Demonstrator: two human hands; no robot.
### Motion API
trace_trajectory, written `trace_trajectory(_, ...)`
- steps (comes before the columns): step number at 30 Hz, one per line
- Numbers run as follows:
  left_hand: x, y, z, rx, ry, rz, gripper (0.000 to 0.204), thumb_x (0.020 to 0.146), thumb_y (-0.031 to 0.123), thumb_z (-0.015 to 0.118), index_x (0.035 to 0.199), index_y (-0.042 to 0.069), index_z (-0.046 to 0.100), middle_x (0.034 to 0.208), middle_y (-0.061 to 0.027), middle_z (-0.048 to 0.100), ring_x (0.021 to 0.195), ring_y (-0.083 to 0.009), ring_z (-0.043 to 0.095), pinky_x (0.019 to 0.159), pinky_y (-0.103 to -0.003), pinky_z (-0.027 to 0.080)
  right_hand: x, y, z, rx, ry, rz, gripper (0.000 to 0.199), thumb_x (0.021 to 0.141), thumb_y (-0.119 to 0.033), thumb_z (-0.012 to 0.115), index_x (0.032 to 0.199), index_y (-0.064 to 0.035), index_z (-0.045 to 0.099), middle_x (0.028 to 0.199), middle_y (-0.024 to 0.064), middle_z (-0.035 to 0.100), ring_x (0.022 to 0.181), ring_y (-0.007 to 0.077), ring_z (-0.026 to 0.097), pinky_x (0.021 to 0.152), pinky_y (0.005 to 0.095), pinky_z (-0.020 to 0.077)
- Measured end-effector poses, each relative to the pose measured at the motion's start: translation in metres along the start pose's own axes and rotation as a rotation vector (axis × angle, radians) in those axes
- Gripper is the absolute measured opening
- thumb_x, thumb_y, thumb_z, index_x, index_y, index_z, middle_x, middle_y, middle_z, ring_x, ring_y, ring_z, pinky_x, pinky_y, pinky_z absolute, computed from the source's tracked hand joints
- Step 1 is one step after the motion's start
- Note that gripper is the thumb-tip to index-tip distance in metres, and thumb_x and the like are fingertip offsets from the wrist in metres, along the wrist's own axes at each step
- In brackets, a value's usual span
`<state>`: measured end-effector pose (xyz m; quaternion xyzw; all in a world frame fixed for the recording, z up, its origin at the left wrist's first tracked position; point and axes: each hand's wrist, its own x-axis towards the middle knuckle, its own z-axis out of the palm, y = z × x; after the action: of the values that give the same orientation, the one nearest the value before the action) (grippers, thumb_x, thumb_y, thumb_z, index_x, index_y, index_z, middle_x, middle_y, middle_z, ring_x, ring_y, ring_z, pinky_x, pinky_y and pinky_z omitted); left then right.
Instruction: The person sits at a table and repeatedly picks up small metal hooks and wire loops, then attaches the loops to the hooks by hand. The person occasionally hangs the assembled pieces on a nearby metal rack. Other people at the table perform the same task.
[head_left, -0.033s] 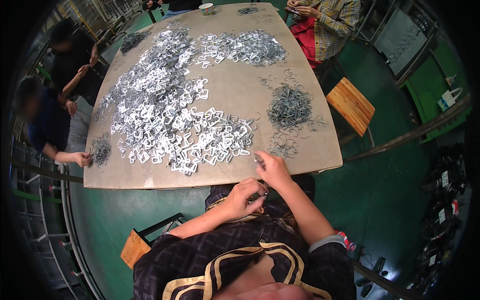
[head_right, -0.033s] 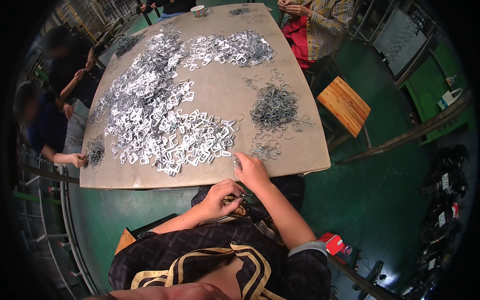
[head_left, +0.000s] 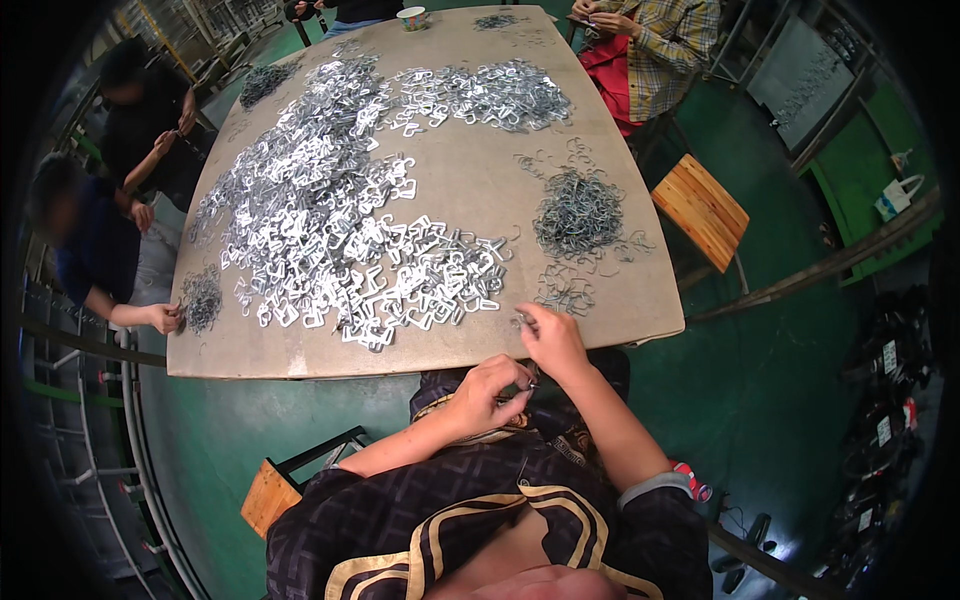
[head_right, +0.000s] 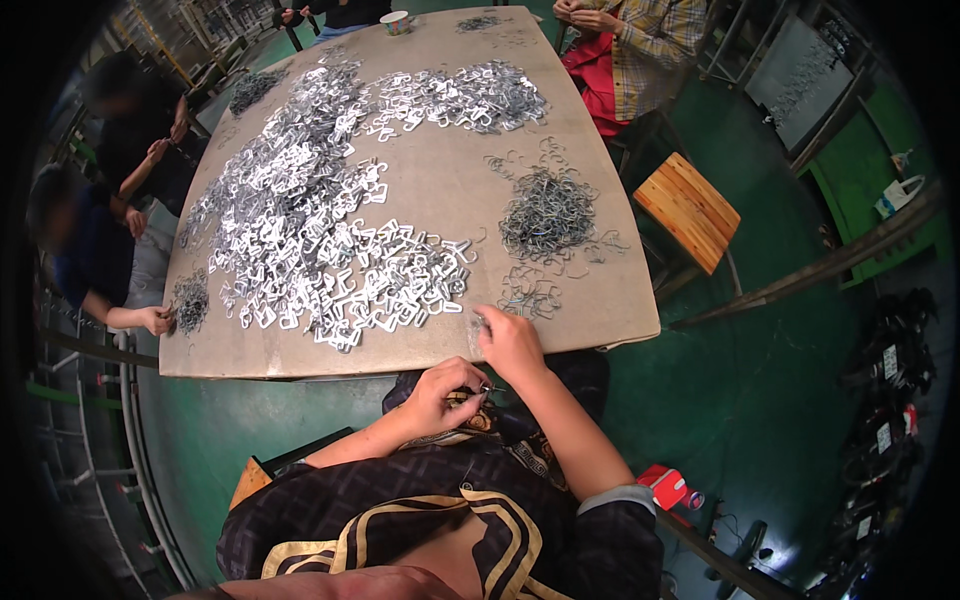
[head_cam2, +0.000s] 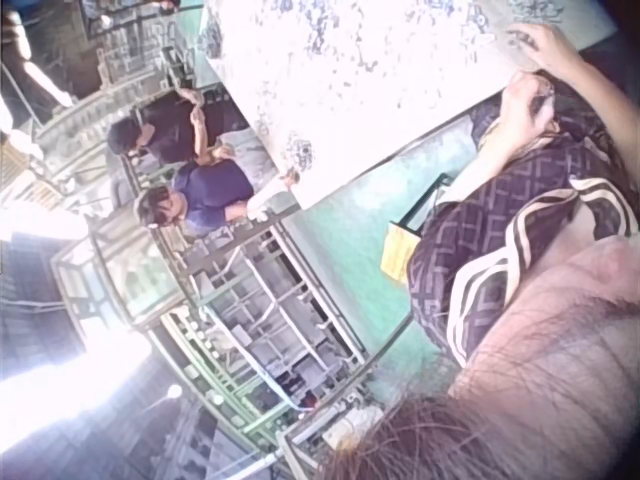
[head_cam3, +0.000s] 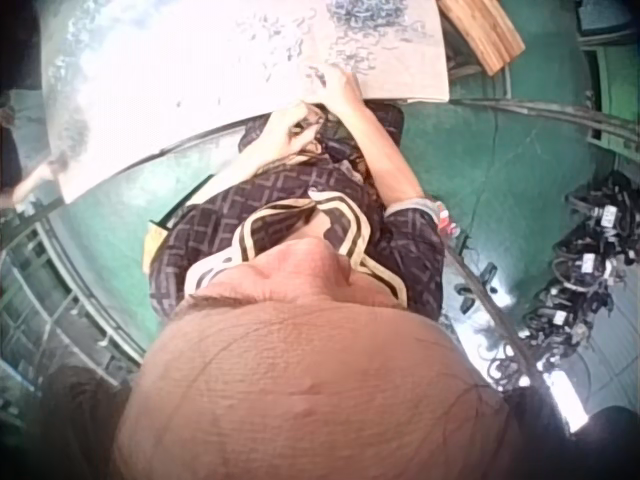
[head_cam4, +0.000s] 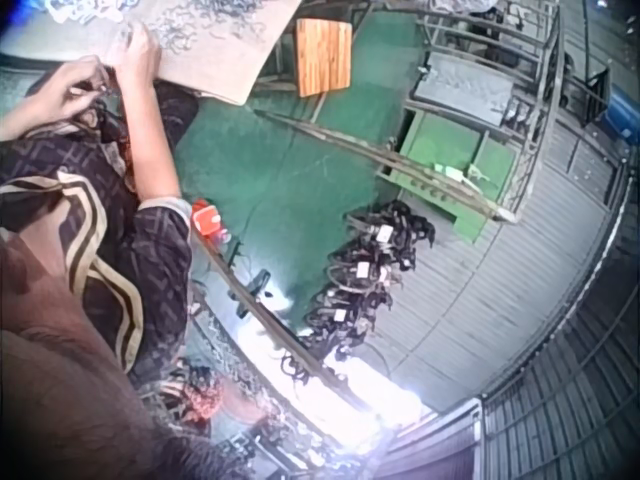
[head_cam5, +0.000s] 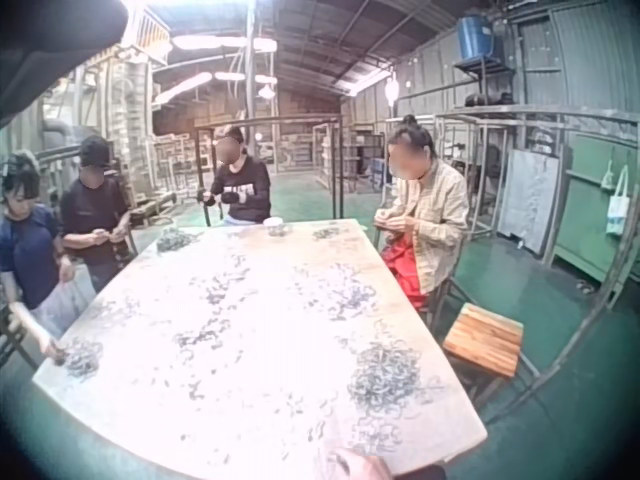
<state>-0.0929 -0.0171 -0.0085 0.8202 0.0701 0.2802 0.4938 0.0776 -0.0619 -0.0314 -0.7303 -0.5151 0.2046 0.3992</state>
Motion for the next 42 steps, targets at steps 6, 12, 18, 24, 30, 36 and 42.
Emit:
trace_trajectory(6, 0.005, -0.008, 0.012, 0.079, 0.096, -0.077, 0.018, 0.075, -0.001, 0.074, 0.088, 0.001, 0.061, 0.089, -0.0125, 0.067, 0.080, -0.0282, 0.065, 0.071, -0.035, 0.051, -0.030, -0.008, -0.030, 0.713, 0.079, 0.247, 0.017, 0.090, 0.003, 0.061, 0.106, 0.0092, 0.063, 0.091, 0.0123, 0.071, 0.080, 0.0147, 0.069, 0.072, 0.0286, 0.0590)
trace_trajectory(12, 0.011, -0.001, 0.023, 0.176, 0.135, -0.102, 0.016, 0.076, 0.001, 0.075, 0.087, 0.001, 0.064, 0.082, -0.0127, 0.066, 0.075, -0.0310, 0.064, 0.066, -0.036, 0.049, -0.061, -0.019, -0.031, 0.630, 0.190, 0.226, 0.018, 0.088, 0.004, 0.064, 0.106, 0.0075, 0.066, 0.091, 0.0107, 0.072, 0.083, 0.0140, 0.070, 0.072, 0.0281, 0.0577)
trace_trajectory(18, 0.012, -0.002, 0.019, 0.213, 0.027, -0.068, 0.017, 0.075, 0.004, 0.074, 0.089, 0.003, 0.065, 0.082, -0.0127, 0.066, 0.076, -0.0334, 0.063, 0.068, -0.040, 0.050, -0.075, -0.030, -0.033, 0.445, 0.268, 0.124, 0.016, 0.088, 0.002, 0.065, 0.103, 0.0050, 0.069, 0.090, 0.0120, 0.073, 0.081, 0.0159, 0.072, 0.072, 0.0275, 0.0563)
trace_trajectory(24, 0.040, -0.030, -0.026, 0.491, 0.091, -0.008, 0.024, 0.077, -0.001, 0.069, 0.101, 0.001, 0.068, 0.105, -0.0136, 0.068, 0.097, -0.0318, 0.063, 0.084, -0.039, 0.052, -0.079, -0.017, -0.033, 0.418, 0.342, 0.094, 0.015, 0.088, 0.002, 0.064, 0.102, 0.0039, 0.069, 0.089, 0.0126, 0.072, 0.080, 0.0174, 0.072, 0.071, 0.0279, 0.0563)
trace_trajectory(30, 0.053, -0.073, -0.020, 0.788, 0.052, -0.021, 0.027, 0.078, 0.006, 0.069, 0.105, 0.003, 0.068, 0.113, -0.0129, 0.064, 0.103, -0.0306, 0.058, 0.092, -0.040, 0.047, -0.085, -0.017, -0.034, 0.389, 0.335, 0.060, 0.014, 0.088, 0.001, 0.064, 0.101, 0.0031, 0.069, 0.089, 0.0123, 0.072, 0.078, 0.0174, 0.071, 0.069, 0.0279, 0.0557)
trace_trajectory(36, 0.074, -0.075, -0.005, 0.793, -0.068, 0.084, 0.016, 0.076, 0.009, 0.062, 0.089, 0.003, 0.070, 0.090, -0.0089, 0.064, 0.088, -0.0265, 0.058, 0.078, -0.036, 0.049, -0.090, -0.017, -0.035, 0.358, 0.348, 0.071, 0.014, 0.087, 0.001, 0.066, 0.100, 0.0030, 0.069, 0.091, 0.0124, 0.072, 0.078, 0.0178, 0.071, 0.068, 0.0283, 0.0556)
trace_trajectory(42, 0.104, -0.081, 0.017, 0.975, -0.233, 0.170, 0.009, 0.075, 0.011, 0.058, 0.075, 0.004, 0.064, 0.080, -0.0102, 0.061, 0.079, -0.0264, 0.061, 0.069, -0.036, 0.053, -0.091, -0.017, -0.032, 0.354, 0.335, 0.062, 0.022, 0.084, 0.003, 0.067, 0.106, 0.0027, 0.067, 0.093, 0.0131, 0.072, 0.081, 0.0184, 0.072, 0.072, 0.0292, 0.0564)
